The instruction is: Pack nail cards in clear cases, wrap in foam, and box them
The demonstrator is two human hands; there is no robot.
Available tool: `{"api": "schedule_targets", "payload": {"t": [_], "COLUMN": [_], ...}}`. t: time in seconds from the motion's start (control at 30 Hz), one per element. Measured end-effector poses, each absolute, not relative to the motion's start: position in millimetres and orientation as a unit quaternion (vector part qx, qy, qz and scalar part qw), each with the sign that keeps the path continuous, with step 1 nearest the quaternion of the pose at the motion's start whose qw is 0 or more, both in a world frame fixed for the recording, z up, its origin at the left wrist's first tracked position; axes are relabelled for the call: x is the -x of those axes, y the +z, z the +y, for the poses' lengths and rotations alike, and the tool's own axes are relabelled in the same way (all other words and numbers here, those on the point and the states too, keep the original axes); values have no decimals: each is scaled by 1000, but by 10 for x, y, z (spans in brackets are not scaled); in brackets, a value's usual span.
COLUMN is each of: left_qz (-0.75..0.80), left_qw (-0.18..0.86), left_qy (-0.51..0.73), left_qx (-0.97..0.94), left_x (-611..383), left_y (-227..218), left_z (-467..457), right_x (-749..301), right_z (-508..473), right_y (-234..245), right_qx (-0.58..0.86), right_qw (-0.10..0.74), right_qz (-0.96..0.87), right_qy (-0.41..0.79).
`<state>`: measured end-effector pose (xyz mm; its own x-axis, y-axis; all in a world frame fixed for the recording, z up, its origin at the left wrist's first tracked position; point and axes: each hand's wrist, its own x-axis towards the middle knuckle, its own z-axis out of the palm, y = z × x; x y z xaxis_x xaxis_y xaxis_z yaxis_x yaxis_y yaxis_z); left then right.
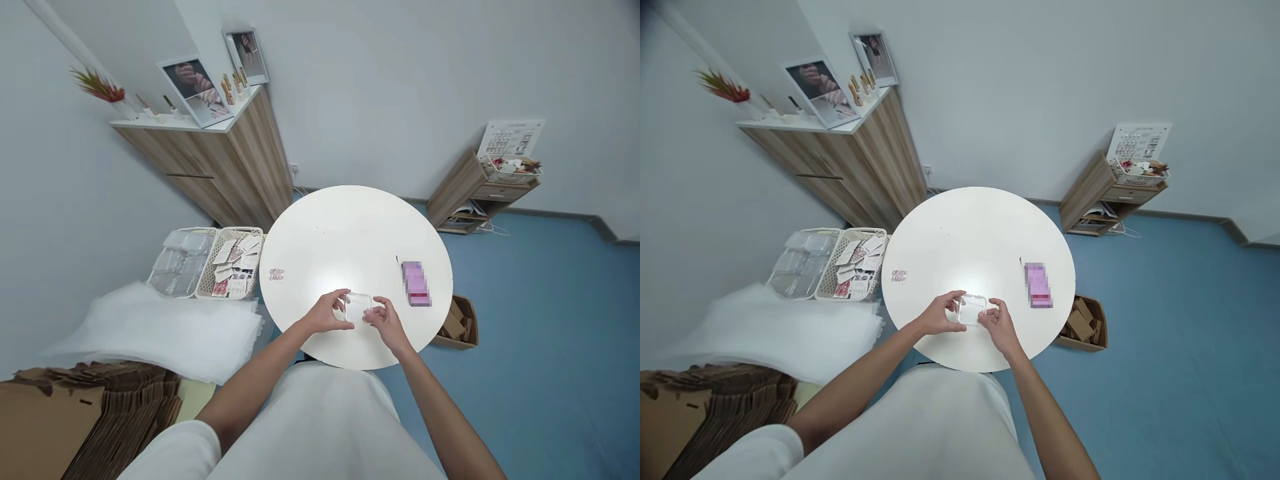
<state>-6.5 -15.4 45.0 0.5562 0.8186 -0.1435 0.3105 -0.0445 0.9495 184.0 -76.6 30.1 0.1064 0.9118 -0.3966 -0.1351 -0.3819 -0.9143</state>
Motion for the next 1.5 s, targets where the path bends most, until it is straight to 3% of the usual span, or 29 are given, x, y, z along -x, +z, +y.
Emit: {"api": "schedule_targets", "payload": {"t": [0.2,0.5,1.5], "left_qz": [393,341,342], "left_qw": [593,667,717], "left_qy": [232,230,281], "left_qx": [-663,-621,-539], "left_x": [126,150,32], "left_y": [418,314,257], "left_z": [-34,-103,-350], "right_x": [-1928,-1823,-1871], "right_z": [-650,-666,-726], "right_y": [552,493,262], "right_qx": [542,520,450], "right_qw": [393,377,444], "right_qz": [-507,-581,-556], "right_qy": [543,500,541]}}
